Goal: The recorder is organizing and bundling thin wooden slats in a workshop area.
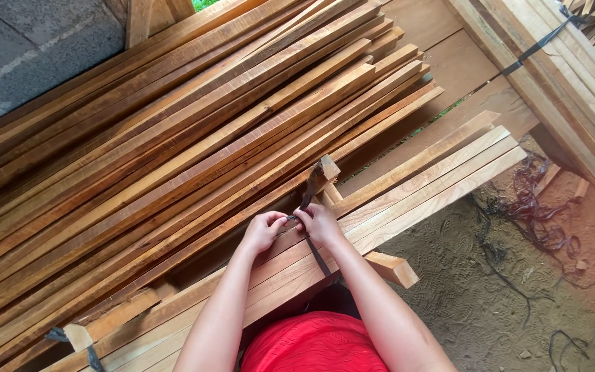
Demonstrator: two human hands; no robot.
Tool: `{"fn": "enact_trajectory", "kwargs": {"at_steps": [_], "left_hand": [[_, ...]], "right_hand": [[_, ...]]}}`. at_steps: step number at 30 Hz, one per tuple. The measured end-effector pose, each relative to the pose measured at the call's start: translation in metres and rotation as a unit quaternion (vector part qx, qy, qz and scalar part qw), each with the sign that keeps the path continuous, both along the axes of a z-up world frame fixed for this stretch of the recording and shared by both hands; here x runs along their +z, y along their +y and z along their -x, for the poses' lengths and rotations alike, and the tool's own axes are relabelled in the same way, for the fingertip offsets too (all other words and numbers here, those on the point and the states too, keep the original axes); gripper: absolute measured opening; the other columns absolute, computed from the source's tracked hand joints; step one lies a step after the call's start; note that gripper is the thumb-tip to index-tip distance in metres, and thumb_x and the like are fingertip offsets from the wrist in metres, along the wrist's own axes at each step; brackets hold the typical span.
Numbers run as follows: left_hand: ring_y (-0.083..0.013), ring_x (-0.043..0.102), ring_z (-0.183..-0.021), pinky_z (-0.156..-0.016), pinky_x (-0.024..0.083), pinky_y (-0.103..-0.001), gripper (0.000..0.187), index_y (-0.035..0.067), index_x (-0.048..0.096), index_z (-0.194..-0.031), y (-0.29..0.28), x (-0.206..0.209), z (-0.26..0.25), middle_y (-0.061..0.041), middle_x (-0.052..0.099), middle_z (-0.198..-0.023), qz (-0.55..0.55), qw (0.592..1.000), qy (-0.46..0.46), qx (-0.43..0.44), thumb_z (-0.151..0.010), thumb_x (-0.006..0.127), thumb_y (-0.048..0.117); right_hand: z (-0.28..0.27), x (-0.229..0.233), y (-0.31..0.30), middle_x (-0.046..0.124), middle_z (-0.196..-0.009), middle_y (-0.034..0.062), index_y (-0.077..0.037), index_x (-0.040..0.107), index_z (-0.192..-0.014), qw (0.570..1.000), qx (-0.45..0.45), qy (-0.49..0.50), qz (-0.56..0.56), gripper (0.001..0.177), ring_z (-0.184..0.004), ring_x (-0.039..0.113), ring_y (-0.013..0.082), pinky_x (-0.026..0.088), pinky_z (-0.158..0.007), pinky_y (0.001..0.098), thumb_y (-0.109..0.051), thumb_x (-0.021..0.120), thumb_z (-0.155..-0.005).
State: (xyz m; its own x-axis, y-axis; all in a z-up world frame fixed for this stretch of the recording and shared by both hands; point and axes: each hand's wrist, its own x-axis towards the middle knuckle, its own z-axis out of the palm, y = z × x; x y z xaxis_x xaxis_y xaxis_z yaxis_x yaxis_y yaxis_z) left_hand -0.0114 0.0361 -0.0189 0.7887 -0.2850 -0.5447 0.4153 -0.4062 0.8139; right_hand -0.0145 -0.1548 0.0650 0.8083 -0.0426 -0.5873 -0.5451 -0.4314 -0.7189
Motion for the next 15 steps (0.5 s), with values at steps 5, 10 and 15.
{"fn": "enact_trajectory", "kwargs": {"at_steps": [5,10,15], "left_hand": [[-0.0081,0.068,-0.095,-0.085,0.050,-0.028,0.025,0.012,0.076,-0.114,0.000,0.038,-0.004,0.000,0.078,-0.103,0.105,0.986,0.121,0.045,-0.095,0.070,0.028],[-0.0104,0.067,-0.097,-0.088,0.049,-0.028,0.028,0.012,0.079,-0.116,-0.012,0.029,-0.009,-0.001,0.078,-0.104,0.111,0.981,0.151,0.056,-0.092,0.076,0.026],[-0.0109,0.071,-0.094,-0.087,0.051,-0.026,0.026,0.007,0.077,-0.111,-0.012,0.048,-0.016,-0.005,0.079,-0.098,0.168,0.966,0.192,0.047,-0.094,0.072,0.025]], "right_hand": [[0.001,-0.025,-0.006,0.075,-0.072,0.0039,-0.005,0.074,-0.097,1.000,0.016,-0.016,-0.011,0.027,-0.066,0.072,0.0133,0.055,-0.064,0.0301,-0.029,0.061,-0.100],[-0.004,-0.020,-0.010,0.076,-0.073,0.0024,-0.006,0.074,-0.095,0.999,0.039,0.016,0.023,0.030,-0.067,0.071,0.0128,0.054,-0.064,0.0311,-0.033,0.063,-0.099],[-0.009,0.006,-0.006,0.077,-0.077,0.0050,-0.006,0.075,-0.094,0.998,0.042,0.034,0.035,0.030,-0.069,0.071,0.0143,0.054,-0.067,0.0313,-0.034,0.064,-0.100]]}}
